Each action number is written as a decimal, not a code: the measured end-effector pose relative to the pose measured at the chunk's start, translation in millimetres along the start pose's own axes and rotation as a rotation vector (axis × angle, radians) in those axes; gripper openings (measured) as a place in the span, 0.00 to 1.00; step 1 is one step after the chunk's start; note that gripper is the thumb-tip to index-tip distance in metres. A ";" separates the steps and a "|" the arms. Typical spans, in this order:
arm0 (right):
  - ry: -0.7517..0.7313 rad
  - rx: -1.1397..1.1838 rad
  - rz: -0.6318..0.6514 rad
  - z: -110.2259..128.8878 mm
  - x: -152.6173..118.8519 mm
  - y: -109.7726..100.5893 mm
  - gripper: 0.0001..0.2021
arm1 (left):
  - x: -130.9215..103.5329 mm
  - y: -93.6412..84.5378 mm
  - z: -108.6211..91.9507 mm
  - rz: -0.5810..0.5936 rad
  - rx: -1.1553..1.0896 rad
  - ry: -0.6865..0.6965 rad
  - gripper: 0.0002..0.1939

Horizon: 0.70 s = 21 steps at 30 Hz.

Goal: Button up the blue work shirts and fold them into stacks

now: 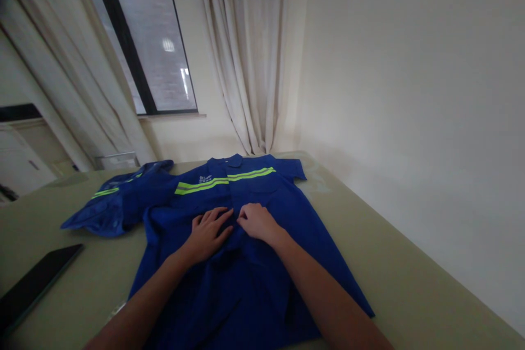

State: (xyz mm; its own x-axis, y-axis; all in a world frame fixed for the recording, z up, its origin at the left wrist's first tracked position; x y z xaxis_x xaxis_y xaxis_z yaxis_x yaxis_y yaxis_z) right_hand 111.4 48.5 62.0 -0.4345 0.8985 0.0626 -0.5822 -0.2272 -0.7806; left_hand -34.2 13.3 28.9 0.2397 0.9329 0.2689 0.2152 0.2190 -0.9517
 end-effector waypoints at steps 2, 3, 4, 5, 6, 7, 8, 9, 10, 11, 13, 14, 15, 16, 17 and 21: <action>0.044 0.037 0.004 -9.7 3.2 -6.6 0.07 | 0.3 1.5 1.0 0.014 0.018 0.005 0.23; 0.065 0.042 -0.002 -13.2 3.9 -9.3 0.08 | 0.8 2.1 1.0 0.018 0.021 0.007 0.23; 0.079 0.040 -0.007 -15.3 4.0 -10.9 0.09 | 1.4 2.5 0.4 0.021 0.018 0.014 0.23; 0.084 0.035 -0.006 -15.9 3.5 -11.0 0.10 | 2.2 2.9 -1.2 0.023 0.007 0.028 0.23; 0.085 0.029 -0.005 -15.2 2.4 -9.9 0.12 | 3.0 2.8 -3.2 0.022 -0.010 0.045 0.22; 0.080 0.018 -0.006 -13.2 1.0 -8.1 0.13 | 3.9 2.5 -5.3 0.021 -0.033 0.059 0.22; 0.071 -0.001 -0.011 -10.1 -0.7 -6.0 0.14 | 5.0 2.0 -7.2 0.022 -0.060 0.068 0.21; 0.058 -0.029 -0.020 -6.1 -2.5 -3.8 0.15 | 6.2 1.3 -8.5 0.024 -0.090 0.068 0.20; 0.042 -0.065 -0.031 -1.7 -4.3 -1.6 0.16 | 7.4 0.6 -8.8 0.025 -0.123 0.053 0.20; 0.027 -0.105 -0.043 2.8 -5.8 0.7 0.15 | 8.6 -0.1 -8.4 0.026 -0.153 0.028 0.19; 0.006 -0.182 -0.067 9.9 -7.8 5.5 0.11 | 10.3 -1.6 -7.5 0.023 -0.198 -0.027 0.20; 0.000 -0.212 -0.079 12.1 -8.2 7.8 0.10 | 10.8 -2.2 -7.6 0.019 -0.209 -0.048 0.20; -0.005 -0.236 -0.093 13.6 -8.3 10.0 0.08 | 10.9 -2.6 -8.2 0.014 -0.213 -0.061 0.21; -0.011 -0.256 -0.107 14.4 -8.3 12.0 0.08 | 10.7 -2.8 -9.4 0.010 -0.211 -0.068 0.21; -0.020 -0.275 -0.116 14.7 -8.1 14.2 0.07 | 10.3 -2.8 -10.7 0.006 -0.206 -0.071 0.20; -0.103 -0.343 -0.124 16.5 -8.0 21.9 0.10 | 8.1 -3.0 -13.0 -0.027 -0.192 -0.077 0.16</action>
Point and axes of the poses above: each hand's wrist, its own x-axis towards the middle knuckle, its own y-axis out of the palm, z = x × y, the point moved 8 cm from there along x, towards the middle knuckle, and after that the axes turned 12 degrees about x, right-handed, at the moved point
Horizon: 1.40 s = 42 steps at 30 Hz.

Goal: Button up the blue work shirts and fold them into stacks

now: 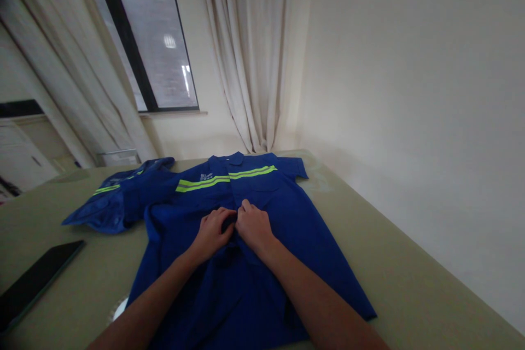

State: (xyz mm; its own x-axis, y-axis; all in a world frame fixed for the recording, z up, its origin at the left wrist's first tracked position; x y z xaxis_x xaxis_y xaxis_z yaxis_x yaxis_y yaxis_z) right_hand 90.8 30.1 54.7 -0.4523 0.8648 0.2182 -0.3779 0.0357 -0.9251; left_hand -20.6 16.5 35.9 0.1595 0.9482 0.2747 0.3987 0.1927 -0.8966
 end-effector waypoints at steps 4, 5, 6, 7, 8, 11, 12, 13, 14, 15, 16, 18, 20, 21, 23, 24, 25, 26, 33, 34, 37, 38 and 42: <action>-0.012 -0.021 -0.033 -1.9 -1.8 -1.0 0.09 | 0.6 -1.5 2.6 -0.040 -0.030 0.009 0.14; -0.002 -0.022 -0.045 -2.7 -2.3 -2.0 0.10 | 1.3 -1.8 3.5 -0.044 -0.042 0.012 0.13; 0.010 -0.024 -0.057 -3.2 -2.8 -3.0 0.10 | 2.0 -2.2 4.1 -0.047 -0.055 0.018 0.12; 0.025 -0.025 -0.069 -3.6 -3.2 -3.8 0.11 | 2.7 -3.0 4.4 -0.051 -0.071 0.026 0.12; 0.040 -0.026 -0.080 -3.9 -3.5 -4.5 0.11 | 3.3 -4.0 4.4 -0.056 -0.089 0.036 0.11; 0.089 -0.027 -0.102 -5.8 -3.9 -5.1 0.12 | 4.2 -7.7 3.8 -0.075 -0.146 0.064 0.10; 0.094 -0.025 -0.109 -6.6 -3.8 -5.2 0.12 | 4.2 -8.7 3.7 -0.082 -0.161 0.070 0.10; 0.090 -0.019 -0.113 -7.4 -3.6 -5.4 0.11 | 4.0 -9.5 4.0 -0.089 -0.174 0.070 0.09; 0.079 -0.006 -0.114 -8.4 -3.3 -5.6 0.10 | 3.8 -10.0 4.5 -0.097 -0.181 0.065 0.09; 0.053 0.016 -0.113 -9.0 -3.0 -5.7 0.09 | 3.5 -10.2 5.3 -0.105 -0.184 0.054 0.08; 0.015 0.045 -0.108 -9.1 -2.6 -5.8 0.08 | 3.1 -10.2 6.3 -0.113 -0.182 0.039 0.08; -0.075 0.110 -0.090 -8.5 -2.5 -5.4 0.06 | 2.4 -9.9 8.0 -0.127 -0.173 0.009 0.08; -0.139 0.164 -0.078 -8.3 -3.0 -4.9 0.05 | 2.3 -9.0 8.7 -0.126 -0.171 -0.006 0.09; -0.149 0.185 -0.079 -8.9 -3.2 -4.8 0.05 | 2.5 -8.3 8.6 -0.117 -0.175 -0.003 0.11; -0.139 0.218 -0.084 -10.3 -3.4 -4.1 0.05 | 3.5 -6.6 7.9 -0.086 -0.193 0.013 0.13; -0.129 0.233 -0.084 -10.3 -3.6 -3.5 0.05 | 4.0 -5.8 7.7 -0.067 -0.203 0.021 0.14; -0.118 0.244 -0.082 -10.2 -3.7 -2.8 0.05 | 4.5 -5.1 7.8 -0.051 -0.211 0.026 0.15; -0.102 0.251 -0.083 -10.2 -3.8 -2.2 0.06 | 4.8 -4.5 8.0 -0.037 -0.218 0.026 0.15; -0.011 0.407 -0.179 -25.4 1.9 -7.3 0.07 | 4.7 -0.5 6.1 0.101 -0.224 0.052 0.20; -0.029 0.452 -0.183 -27.2 4.1 -9.1 0.08 | 4.9 -1.1 6.3 0.140 -0.223 0.060 0.21; 0.007 0.496 -0.143 -33.9 10.6 -15.5 0.14 | 3.4 -4.1 5.9 0.320 -0.232 0.102 0.22; 0.052 0.473 -0.093 -34.9 11.9 -16.0 0.14 | 1.5 -5.0 4.7 0.395 -0.241 0.128 0.21; 0.202 0.262 0.100 -23.0 7.3 -17.2 0.12 | -9.9 -2.0 0.7 0.670 -0.261 0.179 0.14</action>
Point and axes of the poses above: each hand's wrist, its own x-axis towards the middle knuckle, its own y-axis out of the palm, z = x × y, the point moved 8 cm from there along x, towards the middle knuckle, and after that the axes turned 12 degrees about x, right-handed, at the moved point
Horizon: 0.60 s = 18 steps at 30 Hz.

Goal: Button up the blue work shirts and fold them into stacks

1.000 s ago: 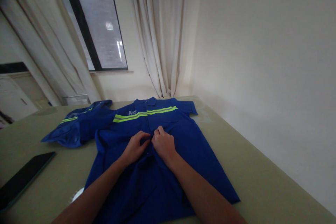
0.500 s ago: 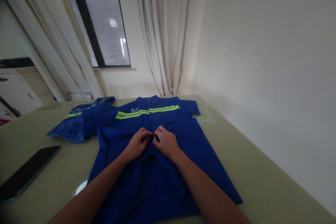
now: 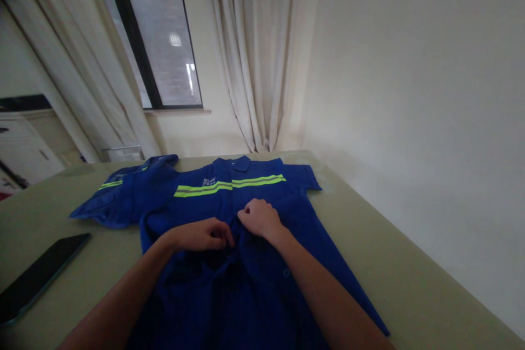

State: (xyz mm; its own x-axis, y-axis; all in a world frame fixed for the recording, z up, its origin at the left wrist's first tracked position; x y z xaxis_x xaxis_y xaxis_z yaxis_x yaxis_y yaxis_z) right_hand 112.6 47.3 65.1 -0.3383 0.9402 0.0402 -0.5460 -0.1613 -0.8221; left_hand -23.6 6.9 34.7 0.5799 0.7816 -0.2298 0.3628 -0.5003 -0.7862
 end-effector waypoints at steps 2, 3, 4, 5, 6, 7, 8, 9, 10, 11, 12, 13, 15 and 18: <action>-0.038 -0.112 -0.045 14.6 -6.0 -0.6 0.14 | 1.8 1.4 5.5 -0.012 0.006 -0.071 0.11; -0.079 -0.147 -0.068 21.5 -8.3 0.8 0.14 | 3.6 -0.1 9.8 -0.066 0.019 -0.124 0.11; -0.122 -0.163 -0.074 26.5 -9.8 3.8 0.13 | 4.9 -3.0 14.0 -0.145 0.042 -0.176 0.13; -0.152 -0.161 -0.062 28.4 -10.2 7.9 0.12 | 5.4 -6.1 17.4 -0.230 0.071 -0.224 0.16; -0.163 -0.142 -0.038 27.2 -9.6 11.8 0.11 | 4.7 -9.4 20.2 -0.320 0.104 -0.268 0.18; -0.165 -0.113 -0.009 24.2 -8.2 15.0 0.10 | 2.9 -12.3 21.8 -0.404 0.136 -0.304 0.19; -0.166 -0.077 0.018 20.7 -6.5 17.0 0.10 | 0.9 -14.4 21.7 -0.475 0.177 -0.320 0.18; -0.174 -0.037 0.042 17.9 -4.9 17.7 0.12 | -1.0 -15.7 20.0 -0.530 0.233 -0.318 0.18; -0.186 0.001 0.061 15.9 -3.4 17.4 0.14 | -2.3 -16.3 17.2 -0.570 0.304 -0.302 0.18; -0.200 0.031 0.083 15.1 -2.4 16.8 0.17 | -3.1 -16.0 14.2 -0.596 0.382 -0.277 0.18; -0.213 0.051 0.104 15.2 -1.8 16.2 0.19 | -3.1 -15.0 11.6 -0.610 0.460 -0.249 0.18; -0.218 0.059 0.125 15.8 -1.6 15.7 0.20 | -2.6 -13.6 10.2 -0.614 0.527 -0.225 0.19; -0.183 0.031 0.151 15.5 -1.6 14.3 0.16 | -0.5 -10.5 12.1 -0.601 0.595 -0.202 0.23; -0.044 -0.065 0.108 9.8 -1.7 6.4 0.15 | 2.6 -7.8 17.2 -0.574 0.614 -0.195 0.28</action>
Point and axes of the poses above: each hand's wrist, its own x-axis towards the middle knuckle, its own y-axis out of the palm, z = x × y, the point moved 8 cm from there along x, towards the middle knuckle, and after that the axes turned 12 degrees about x, right-handed, at the moved point
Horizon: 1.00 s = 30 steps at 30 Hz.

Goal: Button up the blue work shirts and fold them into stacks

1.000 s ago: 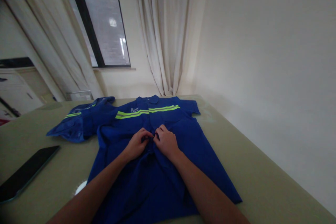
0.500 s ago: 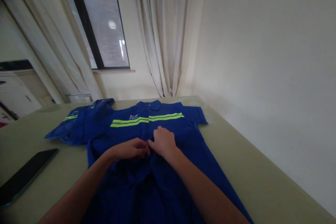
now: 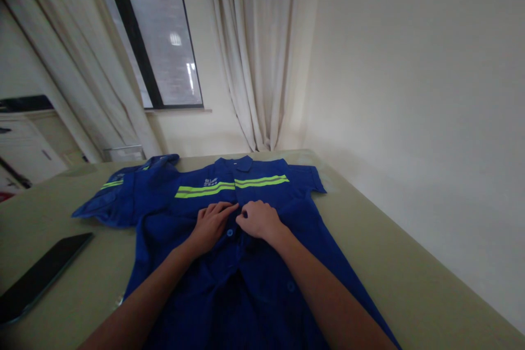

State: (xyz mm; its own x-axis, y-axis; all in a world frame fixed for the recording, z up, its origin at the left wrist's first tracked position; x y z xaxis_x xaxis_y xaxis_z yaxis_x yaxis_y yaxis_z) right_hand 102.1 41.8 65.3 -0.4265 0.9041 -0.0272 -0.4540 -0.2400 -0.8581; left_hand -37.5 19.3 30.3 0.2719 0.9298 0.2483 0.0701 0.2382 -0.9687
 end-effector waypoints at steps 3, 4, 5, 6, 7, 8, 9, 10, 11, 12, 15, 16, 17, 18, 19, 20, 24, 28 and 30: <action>0.124 -0.043 -0.087 -8.0 -2.3 -10.9 0.22 | 0.5 1.3 0.0 0.022 -0.010 -0.003 0.27; 0.146 -0.051 -0.112 -10.6 -2.8 -13.6 0.24 | 0.4 0.8 -0.8 0.030 -0.022 -0.007 0.26; 0.162 -0.066 -0.131 -13.2 -3.0 -15.4 0.24 | 0.2 0.0 -1.9 0.036 -0.036 -0.011 0.24; 0.164 -0.085 -0.144 -15.3 -2.8 -16.2 0.23 | 0.0 -1.1 -3.2 0.038 -0.050 -0.018 0.22; 0.147 -0.103 -0.150 -16.3 -2.2 -15.9 0.19 | -0.2 -2.2 -4.4 0.037 -0.062 -0.030 0.21; 0.106 -0.109 -0.146 -15.6 -1.3 -14.1 0.15 | -0.2 -3.1 -5.6 0.037 -0.073 -0.043 0.20; 0.044 -0.104 -0.131 -13.3 -0.1 -10.8 0.13 | -0.1 -3.6 -6.6 0.038 -0.084 -0.059 0.20; -0.022 -0.090 -0.113 -10.1 0.7 -6.9 0.14 | 0.2 -3.5 -7.7 0.041 -0.095 -0.073 0.21; -0.076 -0.075 -0.100 -7.3 1.1 -3.0 0.17 | 0.7 -3.0 -8.5 0.046 -0.108 -0.086 0.21; -0.104 -0.065 -0.096 -5.7 1.4 0.3 0.17 | 1.3 -2.5 -8.9 0.049 -0.121 -0.100 0.21; -0.071 -0.070 -0.148 -6.5 1.8 4.6 0.10 | 3.2 -1.8 -7.5 0.041 -0.160 -0.140 0.21; -0.053 -0.072 -0.167 -6.7 1.6 5.4 0.11 | 3.6 -1.7 -6.5 0.038 -0.175 -0.152 0.20; -0.043 -0.072 -0.178 -6.3 1.4 6.5 0.13 | 4.0 -1.6 -5.8 0.037 -0.189 -0.158 0.20; -0.038 -0.072 -0.184 -5.8 1.2 7.7 0.15 | 4.4 -1.5 -5.4 0.038 -0.202 -0.159 0.20; -0.032 -0.074 -0.186 -5.6 1.1 9.1 0.15 | 4.5 -1.6 -5.4 0.040 -0.212 -0.157 0.20; -0.023 -0.078 -0.187 -6.2 1.1 10.4 0.13 | 4.5 -1.7 -5.7 0.043 -0.219 -0.155 0.20; -0.010 -0.082 -0.222 -10.7 2.3 13.9 0.08 | 3.3 -5.8 -9.3 0.017 -0.209 -0.146 0.21; -0.112 0.066 -0.308 -11.2 2.2 10.9 0.08 | 1.4 -13.1 -12.2 -0.051 -0.188 -0.146 0.17; -0.160 0.132 -0.341 -10.9 1.1 8.3 0.08 | 1.2 -15.4 -12.5 -0.077 -0.195 -0.137 0.17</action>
State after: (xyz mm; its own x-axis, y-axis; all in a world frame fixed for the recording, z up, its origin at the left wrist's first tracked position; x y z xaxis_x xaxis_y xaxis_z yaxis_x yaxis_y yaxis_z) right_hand 106.4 44.7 52.6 -0.3454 0.8758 0.3371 -0.6830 0.0118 -0.7303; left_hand -26.3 13.2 45.5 0.1266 0.9435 0.3062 0.2727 0.2637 -0.9253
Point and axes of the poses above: each hand's wrist, its own x-axis towards the middle knuckle, its own y-axis out of the palm, z = x × y, the point moved 8 cm from there along x, towards the middle knuckle, and after that the axes turned 12 degrees about x, right-handed, at the moved point
